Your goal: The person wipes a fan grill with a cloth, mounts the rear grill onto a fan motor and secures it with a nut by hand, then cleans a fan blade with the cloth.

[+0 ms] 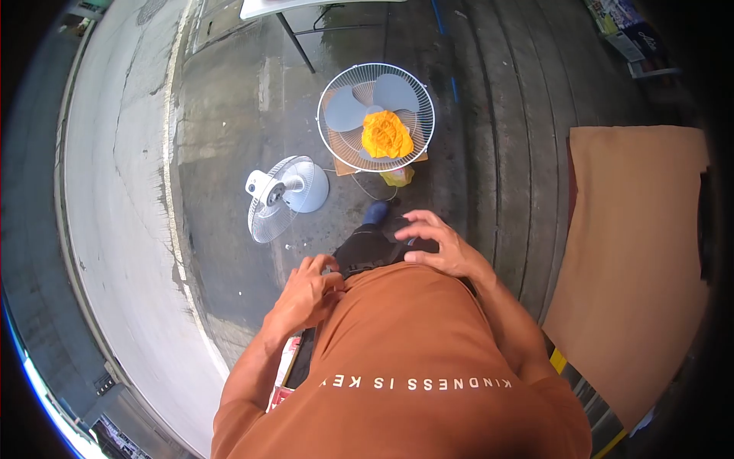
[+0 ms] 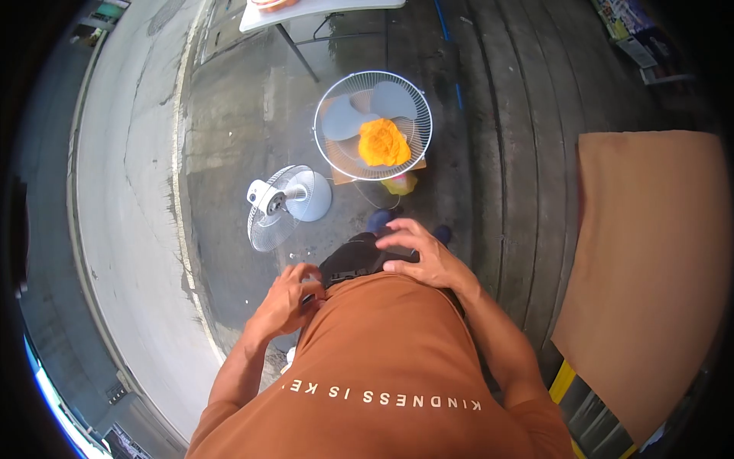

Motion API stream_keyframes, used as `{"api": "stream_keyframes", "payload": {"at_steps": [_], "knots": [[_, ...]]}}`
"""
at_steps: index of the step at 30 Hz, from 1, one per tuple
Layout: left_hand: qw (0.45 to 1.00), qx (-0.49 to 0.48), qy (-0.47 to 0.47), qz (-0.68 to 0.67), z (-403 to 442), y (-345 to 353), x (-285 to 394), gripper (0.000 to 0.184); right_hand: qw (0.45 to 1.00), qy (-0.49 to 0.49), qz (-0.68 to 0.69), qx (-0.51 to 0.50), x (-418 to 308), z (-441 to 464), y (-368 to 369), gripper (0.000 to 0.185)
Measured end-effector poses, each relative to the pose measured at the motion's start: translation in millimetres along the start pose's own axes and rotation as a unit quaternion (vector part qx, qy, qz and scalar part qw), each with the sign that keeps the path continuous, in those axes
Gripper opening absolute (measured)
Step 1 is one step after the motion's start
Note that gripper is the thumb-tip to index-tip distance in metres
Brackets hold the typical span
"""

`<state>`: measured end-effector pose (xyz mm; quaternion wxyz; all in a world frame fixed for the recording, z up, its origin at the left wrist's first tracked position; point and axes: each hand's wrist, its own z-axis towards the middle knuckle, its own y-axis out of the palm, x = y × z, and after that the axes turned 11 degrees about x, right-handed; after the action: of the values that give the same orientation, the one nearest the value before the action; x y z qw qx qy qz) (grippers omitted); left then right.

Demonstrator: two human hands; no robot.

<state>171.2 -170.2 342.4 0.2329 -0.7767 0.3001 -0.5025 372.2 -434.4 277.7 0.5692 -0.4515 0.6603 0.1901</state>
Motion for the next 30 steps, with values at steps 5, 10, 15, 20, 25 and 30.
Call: {"api": "stream_keyframes", "payload": {"at_steps": [5, 10, 15, 20, 25, 30], "knots": [[0.951, 0.047, -0.136, -0.274, 8, 9, -14, 0.011, 0.998, 0.059, -0.025, -0.017, 31, -43, -16, 0.028], [0.719, 0.059, -0.25, -0.646, 48, -22, -10, 0.017, 0.951, 0.164, 0.243, 0.097, 33, -48, -2, 0.031], [0.968, -0.16, -0.169, -0.097, 81, 8, -31, 0.064, 0.975, 0.126, 0.131, 0.131, 91, -30, 5, 0.032], [0.815, -0.241, -0.283, -0.445, 70, 32, -103, 0.057, 0.921, 0.315, 0.219, -0.067, 95, -76, -21, 0.032], [0.699, -0.203, -0.384, -0.568, 48, 66, -104, 0.045, 0.867, 0.363, 0.333, 0.075, 137, -120, -25, 0.029], [0.803, -0.237, -0.31, -0.451, 32, 76, -125, 0.037, 0.853, 0.386, 0.345, 0.072, 149, -181, -39, 0.03]]}}
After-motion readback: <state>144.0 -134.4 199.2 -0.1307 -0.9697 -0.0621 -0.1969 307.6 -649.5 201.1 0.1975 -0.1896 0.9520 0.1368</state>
